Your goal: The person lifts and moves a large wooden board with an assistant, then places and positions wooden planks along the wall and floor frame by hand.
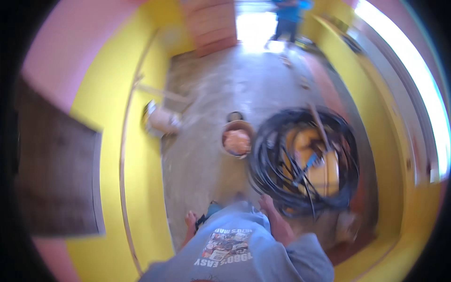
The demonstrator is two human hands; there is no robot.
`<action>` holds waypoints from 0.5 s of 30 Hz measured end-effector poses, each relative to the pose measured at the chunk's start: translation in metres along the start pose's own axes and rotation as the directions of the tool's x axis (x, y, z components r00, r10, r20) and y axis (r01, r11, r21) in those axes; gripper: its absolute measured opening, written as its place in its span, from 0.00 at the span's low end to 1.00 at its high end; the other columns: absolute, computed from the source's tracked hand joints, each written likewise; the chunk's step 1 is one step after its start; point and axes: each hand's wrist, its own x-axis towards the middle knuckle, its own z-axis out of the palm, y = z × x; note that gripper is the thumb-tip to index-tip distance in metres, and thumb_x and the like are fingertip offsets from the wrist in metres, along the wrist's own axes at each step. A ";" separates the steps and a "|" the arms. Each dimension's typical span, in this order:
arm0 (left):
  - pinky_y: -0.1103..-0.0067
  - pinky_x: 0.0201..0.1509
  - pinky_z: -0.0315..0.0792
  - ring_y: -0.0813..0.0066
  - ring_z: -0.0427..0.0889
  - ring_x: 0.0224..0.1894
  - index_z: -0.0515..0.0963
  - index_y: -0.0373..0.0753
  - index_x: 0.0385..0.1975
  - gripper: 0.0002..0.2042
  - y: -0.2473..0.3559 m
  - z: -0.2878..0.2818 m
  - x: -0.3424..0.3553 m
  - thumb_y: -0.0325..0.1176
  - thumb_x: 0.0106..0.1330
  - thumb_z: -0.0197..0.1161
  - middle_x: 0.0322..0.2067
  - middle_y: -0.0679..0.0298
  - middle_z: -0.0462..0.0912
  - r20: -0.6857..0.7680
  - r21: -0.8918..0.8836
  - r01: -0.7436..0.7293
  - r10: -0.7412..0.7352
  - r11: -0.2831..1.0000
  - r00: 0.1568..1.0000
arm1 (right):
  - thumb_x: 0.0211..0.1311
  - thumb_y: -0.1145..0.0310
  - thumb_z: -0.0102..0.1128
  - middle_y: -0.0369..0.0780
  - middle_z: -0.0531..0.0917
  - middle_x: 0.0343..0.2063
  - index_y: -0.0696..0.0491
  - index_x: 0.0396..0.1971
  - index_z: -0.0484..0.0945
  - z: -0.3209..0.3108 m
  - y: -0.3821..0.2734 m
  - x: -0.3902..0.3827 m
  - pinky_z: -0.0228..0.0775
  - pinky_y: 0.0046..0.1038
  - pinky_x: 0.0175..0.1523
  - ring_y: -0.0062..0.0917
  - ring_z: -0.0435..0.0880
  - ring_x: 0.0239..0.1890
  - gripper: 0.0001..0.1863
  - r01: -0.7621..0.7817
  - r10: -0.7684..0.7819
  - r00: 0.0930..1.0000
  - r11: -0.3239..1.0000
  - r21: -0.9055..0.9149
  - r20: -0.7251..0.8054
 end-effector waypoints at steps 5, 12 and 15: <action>0.75 0.23 0.66 0.69 0.72 0.21 0.70 0.38 0.22 0.10 0.017 0.018 0.048 0.37 0.52 0.47 0.22 0.60 0.73 0.224 0.012 -0.087 0.082 0.996 0.971 | 0.40 0.66 0.46 0.46 0.76 0.23 0.58 0.24 0.71 -0.031 -0.030 0.018 0.68 0.34 0.33 0.36 0.76 0.27 0.13 -0.408 0.451 0.888 0.863 0.297 -0.090; 0.76 0.22 0.66 0.70 0.71 0.20 0.70 0.38 0.23 0.10 0.087 0.027 0.099 0.38 0.53 0.47 0.22 0.61 0.73 0.449 0.179 -0.217 0.116 0.960 0.886 | 0.41 0.67 0.48 0.45 0.76 0.30 0.55 0.28 0.72 -0.048 -0.054 -0.004 0.66 0.33 0.39 0.37 0.75 0.32 0.12 -0.509 0.676 0.735 0.606 0.612 -0.059; 0.76 0.21 0.66 0.71 0.71 0.20 0.70 0.37 0.23 0.10 0.116 0.027 0.126 0.38 0.53 0.47 0.22 0.62 0.73 0.515 0.196 -0.287 0.151 0.938 0.844 | 0.41 0.67 0.48 0.45 0.76 0.31 0.53 0.29 0.73 -0.045 -0.068 -0.039 0.65 0.32 0.41 0.36 0.74 0.35 0.12 -0.633 0.863 0.505 0.393 0.667 -0.029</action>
